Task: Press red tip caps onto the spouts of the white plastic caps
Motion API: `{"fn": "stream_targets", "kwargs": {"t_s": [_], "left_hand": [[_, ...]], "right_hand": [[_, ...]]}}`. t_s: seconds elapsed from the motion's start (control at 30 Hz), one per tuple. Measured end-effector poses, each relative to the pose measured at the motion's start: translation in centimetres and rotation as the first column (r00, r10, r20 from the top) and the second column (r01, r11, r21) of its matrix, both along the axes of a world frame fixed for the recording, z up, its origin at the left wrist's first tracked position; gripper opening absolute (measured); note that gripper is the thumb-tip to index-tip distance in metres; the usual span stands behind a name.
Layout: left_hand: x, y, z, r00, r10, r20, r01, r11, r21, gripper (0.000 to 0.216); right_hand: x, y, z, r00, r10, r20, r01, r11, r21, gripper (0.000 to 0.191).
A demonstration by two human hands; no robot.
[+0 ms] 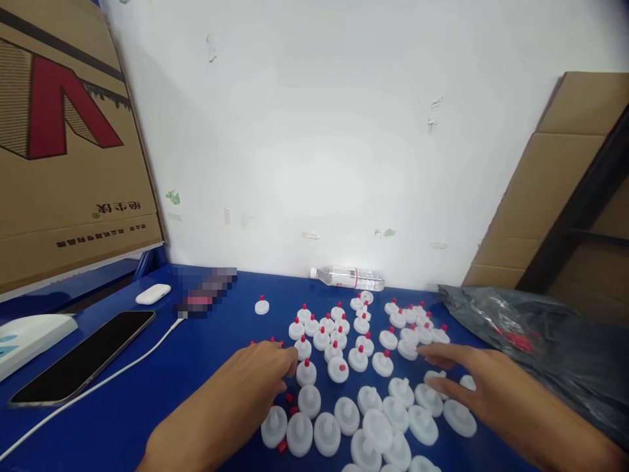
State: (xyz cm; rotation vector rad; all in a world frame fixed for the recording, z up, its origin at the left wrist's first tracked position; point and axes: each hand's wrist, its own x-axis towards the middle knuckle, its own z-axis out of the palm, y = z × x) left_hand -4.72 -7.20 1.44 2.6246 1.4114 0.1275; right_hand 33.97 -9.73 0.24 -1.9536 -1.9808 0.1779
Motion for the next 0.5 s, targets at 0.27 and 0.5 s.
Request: {"fn": "stream_targets", "kwargs": {"t_s": [0.27,0.5], "left_hand": [[0.8,-0.1,0.3,1.0,0.0,-0.011,-0.001,0.995,-0.099,0.032],[1.2,-0.4,0.4,0.999,0.002,-0.054,-0.005,0.998,-0.059,0.039]], "right_hand": [[1.9,-0.4,-0.2,1.0,0.023,-0.021,-0.024,1.0,-0.018,0.038],[1.0,0.2,-1.6,0.993,0.114,0.014,-0.115,0.986,0.118,0.014]]}}
